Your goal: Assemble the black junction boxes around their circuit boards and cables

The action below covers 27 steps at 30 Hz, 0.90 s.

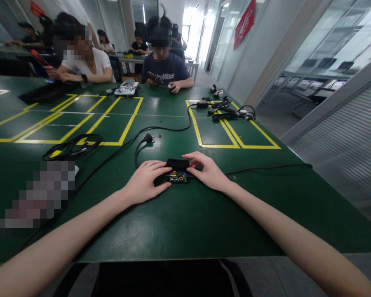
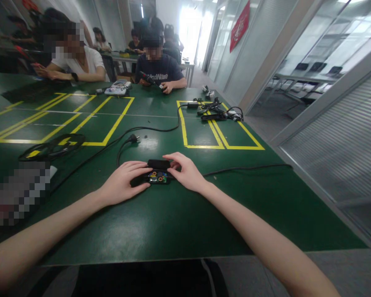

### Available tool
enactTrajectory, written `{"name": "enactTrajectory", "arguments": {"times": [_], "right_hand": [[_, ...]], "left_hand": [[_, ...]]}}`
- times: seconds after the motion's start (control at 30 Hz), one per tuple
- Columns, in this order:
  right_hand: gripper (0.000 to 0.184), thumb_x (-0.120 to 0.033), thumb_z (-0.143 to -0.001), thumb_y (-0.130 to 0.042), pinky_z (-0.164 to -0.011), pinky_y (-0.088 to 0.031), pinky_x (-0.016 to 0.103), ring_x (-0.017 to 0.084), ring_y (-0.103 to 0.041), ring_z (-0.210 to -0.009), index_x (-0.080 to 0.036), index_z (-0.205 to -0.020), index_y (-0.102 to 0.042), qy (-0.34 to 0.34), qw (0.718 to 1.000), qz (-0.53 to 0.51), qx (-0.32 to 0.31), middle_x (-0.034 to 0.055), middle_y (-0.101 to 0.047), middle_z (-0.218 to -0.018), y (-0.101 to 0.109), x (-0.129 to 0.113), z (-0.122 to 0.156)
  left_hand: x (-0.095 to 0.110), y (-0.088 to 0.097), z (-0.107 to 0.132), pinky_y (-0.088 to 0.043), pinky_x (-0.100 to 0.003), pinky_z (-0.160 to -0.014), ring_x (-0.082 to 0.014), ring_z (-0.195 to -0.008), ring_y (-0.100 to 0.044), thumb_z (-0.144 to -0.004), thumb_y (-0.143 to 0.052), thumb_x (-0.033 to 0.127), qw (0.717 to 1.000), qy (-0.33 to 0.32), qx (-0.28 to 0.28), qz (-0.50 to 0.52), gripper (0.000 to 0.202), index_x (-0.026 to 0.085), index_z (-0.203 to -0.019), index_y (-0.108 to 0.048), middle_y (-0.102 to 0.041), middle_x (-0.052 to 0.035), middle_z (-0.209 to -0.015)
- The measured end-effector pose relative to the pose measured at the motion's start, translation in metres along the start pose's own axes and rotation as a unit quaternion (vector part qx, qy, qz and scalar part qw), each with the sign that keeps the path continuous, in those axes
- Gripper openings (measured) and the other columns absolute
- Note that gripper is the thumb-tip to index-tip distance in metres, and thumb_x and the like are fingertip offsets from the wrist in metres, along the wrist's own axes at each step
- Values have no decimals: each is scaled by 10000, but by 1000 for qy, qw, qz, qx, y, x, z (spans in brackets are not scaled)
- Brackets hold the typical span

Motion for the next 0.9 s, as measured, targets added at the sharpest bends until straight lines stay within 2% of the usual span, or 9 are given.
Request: {"name": "enactTrajectory", "arguments": {"times": [0.13, 0.3, 0.6, 0.7, 0.9], "right_hand": [[363, -159, -860, -677, -893, -628, 372, 188, -718, -951, -216, -1207, -764, -46, 996, -73, 0, 66, -740, -1105, -2, 2, 0], [266, -222, -823, -730, -863, -645, 365, 212, -724, -988, -203, -1079, -801, -92, 988, -124, 33, 64, -766, -1062, 0, 3, 0], [305, -264, -801, -743, -838, -645, 363, 204, -722, -950, -187, -1096, -774, -111, 982, -153, 11, 54, -748, -1008, 1, 0, 1], [298, -276, -834, -732, -846, -639, 373, 205, -725, -948, -195, -1120, -760, -103, 984, -146, -20, 55, -741, -1052, 2, -5, 2], [192, -345, -948, -662, -882, -605, 378, 219, -700, -1004, -212, -1033, -772, -27, 992, -116, -43, 67, -722, -1079, 4, -16, 2]], "left_hand": [[0, 2, 1, -545, -513, -1072, -320, -1217, -689, -922, -749, 351, 1000, -2, 19, 5, 390, 178, -1271, -743, -758, -145, -1284], [2, 3, 1, -545, -527, -1067, -322, -1212, -684, -916, -757, 327, 1000, -2, 22, 2, 380, 180, -1266, -742, -743, -147, -1303], [5, 4, 1, -566, -517, -1024, -322, -1181, -688, -931, -747, 299, 999, -31, 29, -5, 344, 165, -1248, -740, -736, -160, -1277], [5, 5, 1, -569, -519, -1015, -320, -1185, -682, -946, -731, 308, 999, -35, 26, -12, 320, 179, -1239, -739, -722, -157, -1293], [9, 6, 1, -573, -514, -1009, -319, -1177, -677, -953, -715, 293, 998, -45, 21, -25, 223, 165, -1133, -743, -690, -170, -1323]]}}
Point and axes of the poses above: each hand's wrist, its own z-axis away from the middle knuckle, its own y-axis out of the back of the hand, x = y × z, the point moved 3 cm from there along -z, towards the middle knuckle
